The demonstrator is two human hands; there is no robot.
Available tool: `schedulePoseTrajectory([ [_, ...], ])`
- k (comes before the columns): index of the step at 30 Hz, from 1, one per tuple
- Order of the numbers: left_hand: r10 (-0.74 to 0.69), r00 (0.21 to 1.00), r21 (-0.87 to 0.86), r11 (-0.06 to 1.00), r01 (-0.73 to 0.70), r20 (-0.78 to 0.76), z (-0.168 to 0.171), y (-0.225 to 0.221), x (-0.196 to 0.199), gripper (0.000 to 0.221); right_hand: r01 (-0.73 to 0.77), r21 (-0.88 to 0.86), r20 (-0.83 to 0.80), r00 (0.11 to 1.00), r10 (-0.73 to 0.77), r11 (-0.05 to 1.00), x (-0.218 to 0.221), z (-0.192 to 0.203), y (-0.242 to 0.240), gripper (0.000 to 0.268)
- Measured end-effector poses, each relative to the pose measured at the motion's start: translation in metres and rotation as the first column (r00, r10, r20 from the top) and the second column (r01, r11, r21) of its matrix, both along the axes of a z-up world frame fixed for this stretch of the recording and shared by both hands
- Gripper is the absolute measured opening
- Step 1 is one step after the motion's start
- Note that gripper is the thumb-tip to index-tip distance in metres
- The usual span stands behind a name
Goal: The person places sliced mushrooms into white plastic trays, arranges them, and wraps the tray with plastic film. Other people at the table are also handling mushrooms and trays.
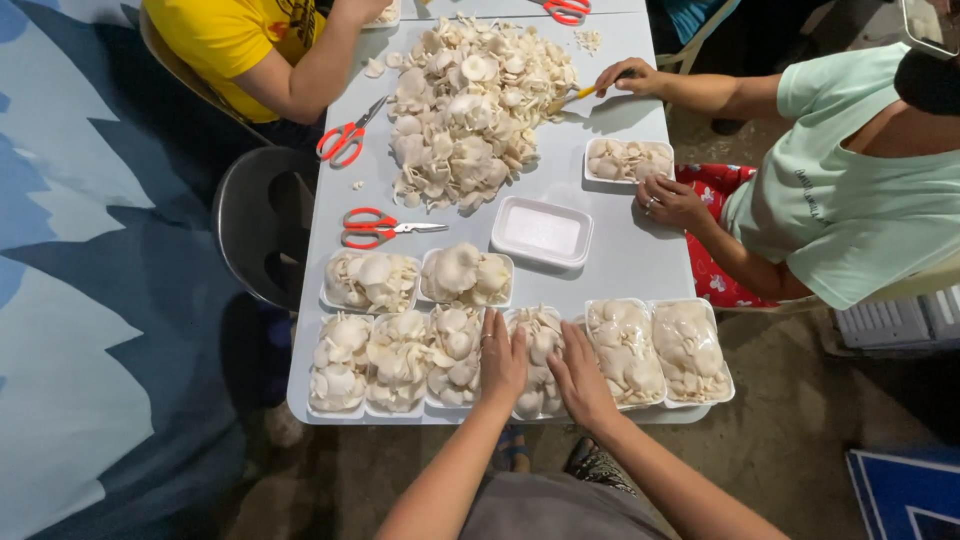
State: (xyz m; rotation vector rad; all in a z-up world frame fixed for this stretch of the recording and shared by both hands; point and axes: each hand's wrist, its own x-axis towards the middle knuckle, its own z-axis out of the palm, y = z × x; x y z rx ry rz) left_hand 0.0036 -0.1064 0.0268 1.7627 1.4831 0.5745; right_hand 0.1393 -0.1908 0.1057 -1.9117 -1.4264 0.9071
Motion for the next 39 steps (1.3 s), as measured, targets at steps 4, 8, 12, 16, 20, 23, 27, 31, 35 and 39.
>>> schedulePoseTrajectory([
  [4, -0.174, 0.984, 0.067, 0.982, 0.176, -0.033, 0.072, -0.019, 0.007, 0.064, 0.015, -0.060, -0.068, 0.998, -0.019, 0.998, -0.004, 0.003, -0.029, 0.072],
  [8, -0.387, 0.902, 0.017, 0.918, 0.397, -0.189, 0.027, -0.030, 0.017, 0.072, -0.038, -0.012, -0.088, 0.995, 0.037, 0.999, -0.003, -0.010, -0.054, 0.065],
  [12, -0.250, 0.961, 0.410, 0.869, 0.277, -0.120, 0.005, -0.026, 0.014, 0.060, 0.031, 0.052, -0.047, 0.998, -0.029, 0.998, 0.000, -0.002, -0.068, 0.063],
  [16, -0.250, 0.967, 0.152, 0.959, 0.240, 0.056, 0.045, -0.018, -0.014, 0.064, 0.147, -0.136, -0.037, 0.987, -0.154, 0.980, 0.005, -0.008, -0.075, 0.060],
  [20, -0.227, 0.969, 0.249, 0.948, 0.197, 0.100, 0.032, -0.035, -0.035, 0.054, 0.150, -0.284, 0.098, 0.987, -0.127, 0.947, 0.006, -0.035, -0.076, 0.045],
  [23, -0.212, 0.977, 0.192, 0.960, 0.205, 0.018, 0.004, -0.058, -0.047, 0.050, 0.073, -0.226, 0.272, 0.962, -0.009, 0.971, 0.007, -0.065, -0.075, 0.047],
  [27, -0.211, 0.976, 0.159, 0.963, 0.216, -0.047, -0.023, -0.083, -0.059, 0.035, 0.025, -0.186, 0.446, 0.893, 0.062, 0.982, 0.003, -0.071, -0.066, 0.030],
  [31, -0.212, 0.977, 0.177, 0.961, 0.214, -0.031, -0.016, -0.095, -0.061, 0.034, -0.057, -0.189, 0.425, 0.895, 0.134, 0.980, 0.001, -0.059, -0.060, 0.039],
  [35, -0.202, 0.979, 0.180, 0.964, 0.197, 0.010, 0.002, -0.092, -0.055, 0.035, -0.097, -0.150, 0.414, 0.897, 0.151, 0.984, 0.008, -0.076, -0.040, 0.052],
  [39, -0.188, 0.982, 0.174, 0.968, 0.184, 0.011, 0.006, -0.087, -0.048, 0.038, -0.056, -0.144, 0.279, 0.956, 0.095, 0.988, 0.007, -0.062, -0.044, 0.060],
])
